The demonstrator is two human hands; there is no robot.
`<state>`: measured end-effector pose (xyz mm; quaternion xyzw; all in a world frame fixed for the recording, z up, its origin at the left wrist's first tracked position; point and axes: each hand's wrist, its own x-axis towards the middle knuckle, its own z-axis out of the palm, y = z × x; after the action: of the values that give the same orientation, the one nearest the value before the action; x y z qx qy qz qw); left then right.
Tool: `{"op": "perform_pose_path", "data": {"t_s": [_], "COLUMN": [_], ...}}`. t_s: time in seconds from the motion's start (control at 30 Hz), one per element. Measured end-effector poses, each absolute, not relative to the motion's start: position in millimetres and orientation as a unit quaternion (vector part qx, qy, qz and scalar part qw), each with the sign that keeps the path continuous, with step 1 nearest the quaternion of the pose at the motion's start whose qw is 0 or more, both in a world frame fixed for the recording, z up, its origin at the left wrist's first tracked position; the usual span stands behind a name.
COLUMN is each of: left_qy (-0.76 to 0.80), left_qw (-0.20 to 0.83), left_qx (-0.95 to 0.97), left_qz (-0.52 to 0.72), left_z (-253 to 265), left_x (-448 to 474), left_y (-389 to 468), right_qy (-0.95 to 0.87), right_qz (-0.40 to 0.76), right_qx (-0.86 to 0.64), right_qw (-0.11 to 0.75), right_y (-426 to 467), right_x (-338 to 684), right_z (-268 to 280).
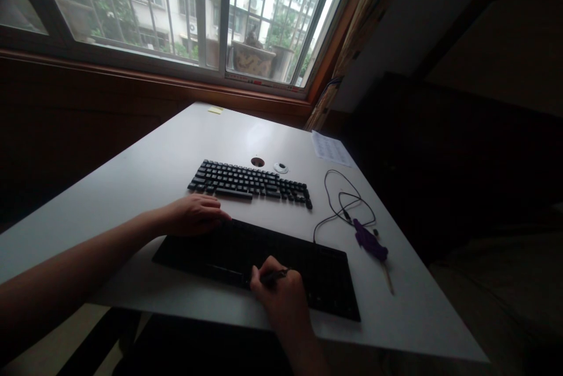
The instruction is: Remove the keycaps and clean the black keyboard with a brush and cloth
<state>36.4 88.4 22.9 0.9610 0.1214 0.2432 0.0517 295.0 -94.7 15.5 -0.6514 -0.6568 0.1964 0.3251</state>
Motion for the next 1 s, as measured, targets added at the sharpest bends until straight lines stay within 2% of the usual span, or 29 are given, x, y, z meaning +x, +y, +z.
{"op": "perform_pose_path", "data": {"t_s": [0.23,0.53,0.67,0.9,1.0], "left_qy": [0.101,0.089,0.09,0.13,0.14], "left_qw": [0.044,0.065,0.156,0.419,0.471], "left_qx": [0.97,0.966,0.948,0.849,0.815], "left_qz": [0.219,0.236,0.261,0.294,0.306], "left_z": [26.9,30.6,33.6,32.9,33.5], "left_x": [40.8,47.4,57.7,66.0,65.8], "left_y": [82.0,71.4,57.4,46.7,46.7], "right_qy": [-0.517,-0.518,-0.522,-0.566,-0.56], "right_qz": [0.325,0.352,0.341,0.365,0.38], "right_qx": [-0.653,-0.642,-0.637,-0.58,-0.567], "right_qw": [0.447,0.443,0.454,0.458,0.469], "right_y": [-96.1,-87.4,-73.1,-46.2,-41.3], "right_x": [298.1,294.9,290.0,273.3,266.9], "right_z": [9.6,25.9,45.4,57.5,55.2]}}
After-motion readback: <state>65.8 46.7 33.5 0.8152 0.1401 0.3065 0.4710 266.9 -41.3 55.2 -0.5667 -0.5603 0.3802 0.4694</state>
